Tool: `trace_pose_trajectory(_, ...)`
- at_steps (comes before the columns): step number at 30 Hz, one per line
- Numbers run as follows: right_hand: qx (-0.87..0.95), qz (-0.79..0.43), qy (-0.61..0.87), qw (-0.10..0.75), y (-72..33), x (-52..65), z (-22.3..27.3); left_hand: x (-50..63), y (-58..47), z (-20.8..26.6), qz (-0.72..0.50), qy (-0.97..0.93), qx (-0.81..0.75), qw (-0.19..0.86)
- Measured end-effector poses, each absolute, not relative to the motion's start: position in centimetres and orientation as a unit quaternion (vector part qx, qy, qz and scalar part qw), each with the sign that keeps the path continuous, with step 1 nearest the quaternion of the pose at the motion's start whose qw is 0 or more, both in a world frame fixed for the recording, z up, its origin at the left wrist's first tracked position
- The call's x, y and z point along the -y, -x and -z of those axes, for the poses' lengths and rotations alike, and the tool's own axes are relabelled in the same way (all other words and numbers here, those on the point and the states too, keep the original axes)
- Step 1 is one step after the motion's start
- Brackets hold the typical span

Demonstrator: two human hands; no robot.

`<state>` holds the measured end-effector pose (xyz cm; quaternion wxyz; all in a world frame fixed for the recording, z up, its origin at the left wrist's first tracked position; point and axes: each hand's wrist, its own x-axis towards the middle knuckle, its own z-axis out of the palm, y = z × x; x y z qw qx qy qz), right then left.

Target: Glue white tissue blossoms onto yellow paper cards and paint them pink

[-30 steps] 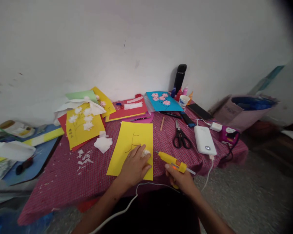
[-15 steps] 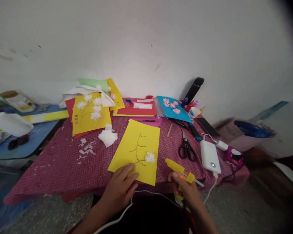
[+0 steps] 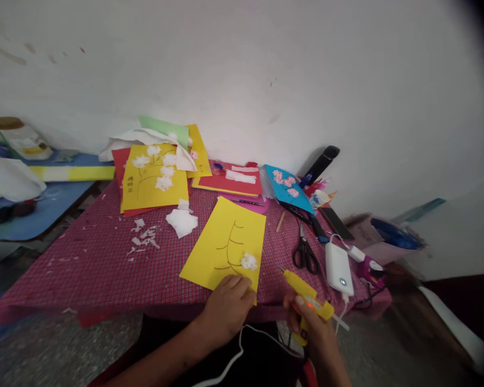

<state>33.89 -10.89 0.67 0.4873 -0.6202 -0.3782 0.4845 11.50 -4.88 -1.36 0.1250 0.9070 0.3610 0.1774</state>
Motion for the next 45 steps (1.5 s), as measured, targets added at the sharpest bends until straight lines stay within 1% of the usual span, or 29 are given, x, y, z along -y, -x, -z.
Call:
trace_pose_trajectory(4, 0.365, -0.491, 0.614, 0.498, -34.6, 11.0, -0.3, 5.1, -10.9, 1.6, -0.189, -0.908, -0.344, 0.142)
trace_pose_trajectory(9, 0.37, -0.479, 0.625, 0.493, -35.5, 10.9, -0.7, 6.2, -7.1, 1.1, -0.21, -0.914, -0.303, 0.169)
trace_pose_trajectory(14, 0.385, -0.457, 0.617, 0.513, -35.7, 10.6, -1.9, 8.2, -2.2, -0.9, -0.209, -0.93, -0.296, 0.07)
trace_pose_trajectory(16, 0.378, -0.462, 0.612, 0.519, -35.7, 10.4, -1.9, 8.9, -0.5, -1.3, -0.201, -0.923, -0.324, 0.051)
trace_pose_trajectory(19, 0.374, -0.457, 0.617, 0.52, -35.7, 10.3, -1.5, 9.6, 1.7, -0.9, -0.201, -0.904, -0.377, 0.017)
trace_pose_trajectory(21, 0.379, -0.449, 0.622, 0.518, -35.6, 10.2, -1.0, 9.9, 3.0, -0.2, -0.231, -0.883, -0.409, 0.016)
trace_pose_trajectory(26, 0.381, -0.469, 0.607, 0.516, -35.4, 9.7, -0.9, 9.8, 4.8, 0.6, -0.343, -0.812, -0.452, 0.138)
trace_pose_trajectory(31, 0.382, -0.469, 0.607, 0.515, -34.9, 9.7, -1.3, 8.4, 4.7, 0.3, -0.398, -0.73, -0.532, 0.158)
trace_pose_trajectory(35, 0.374, -0.47, 0.618, 0.508, -34.8, 9.9, -0.9, 7.4, 4.4, 1.6, -0.425, -0.664, -0.587, 0.184)
trace_pose_trajectory(39, 0.379, -0.472, 0.609, 0.513, -35.0, 9.9, -0.7, 6.9, 4.7, 2.7, -0.477, -0.555, -0.588, 0.343)
trace_pose_trajectory(41, 0.387, -0.469, 0.605, 0.514, -35.1, 9.8, -0.8, 6.3, 5.2, 2.4, -0.47, -0.545, -0.572, 0.393)
trace_pose_trajectory(45, 0.405, -0.48, 0.59, 0.508, -35.3, 9.4, -1.3, 3.5, 6.9, 0.8, -0.393, -0.612, -0.565, 0.39)
